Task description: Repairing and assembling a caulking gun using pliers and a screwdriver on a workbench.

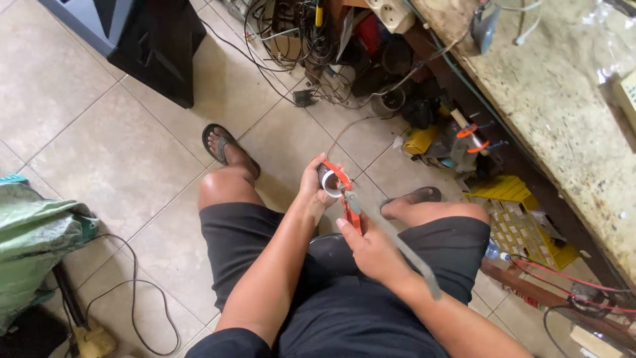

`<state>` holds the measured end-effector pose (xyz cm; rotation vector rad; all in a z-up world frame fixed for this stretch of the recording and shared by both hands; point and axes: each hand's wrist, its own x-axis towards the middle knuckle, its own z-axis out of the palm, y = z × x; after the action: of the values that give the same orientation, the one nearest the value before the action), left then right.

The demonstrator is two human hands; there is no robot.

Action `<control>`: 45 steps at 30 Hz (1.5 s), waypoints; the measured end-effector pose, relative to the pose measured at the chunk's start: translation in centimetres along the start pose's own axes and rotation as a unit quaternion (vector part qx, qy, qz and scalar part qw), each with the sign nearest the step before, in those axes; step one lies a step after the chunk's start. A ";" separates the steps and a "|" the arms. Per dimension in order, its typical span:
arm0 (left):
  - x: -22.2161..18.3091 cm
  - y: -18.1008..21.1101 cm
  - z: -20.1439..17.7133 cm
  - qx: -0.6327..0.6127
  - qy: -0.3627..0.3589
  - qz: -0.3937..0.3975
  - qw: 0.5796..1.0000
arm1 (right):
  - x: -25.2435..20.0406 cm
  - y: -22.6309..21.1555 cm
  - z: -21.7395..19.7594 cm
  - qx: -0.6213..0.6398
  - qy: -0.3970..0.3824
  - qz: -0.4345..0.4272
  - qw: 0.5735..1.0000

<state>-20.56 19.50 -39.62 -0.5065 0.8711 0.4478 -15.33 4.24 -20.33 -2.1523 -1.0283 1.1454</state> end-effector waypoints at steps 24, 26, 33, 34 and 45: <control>2.7 3.2 0.7 -0.099 0.064 0.015 0.993 | 5.0 -8.7 -1.2 -0.044 -0.095 0.036 0.994; 2.9 2.7 0.7 -0.094 0.063 0.011 0.994 | 4.6 -8.2 -1.1 -0.063 -0.089 0.050 0.993; 1.8 1.9 1.9 -0.095 0.082 0.049 0.991 | 4.1 -7.1 -1.4 -0.044 -0.072 0.094 0.992; 1.0 1.6 2.6 -0.096 0.080 0.049 0.991 | 4.0 -7.0 -1.9 -0.045 -0.071 0.093 0.992; -17.3 -6.0 15.7 -0.023 0.079 0.343 0.936 | -1.0 1.5 -7.7 0.392 0.012 0.115 0.913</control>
<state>-17.56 21.08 -15.74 -0.2679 1.1925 1.0783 -8.60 1.98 -16.84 -1.6327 -0.2084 1.3347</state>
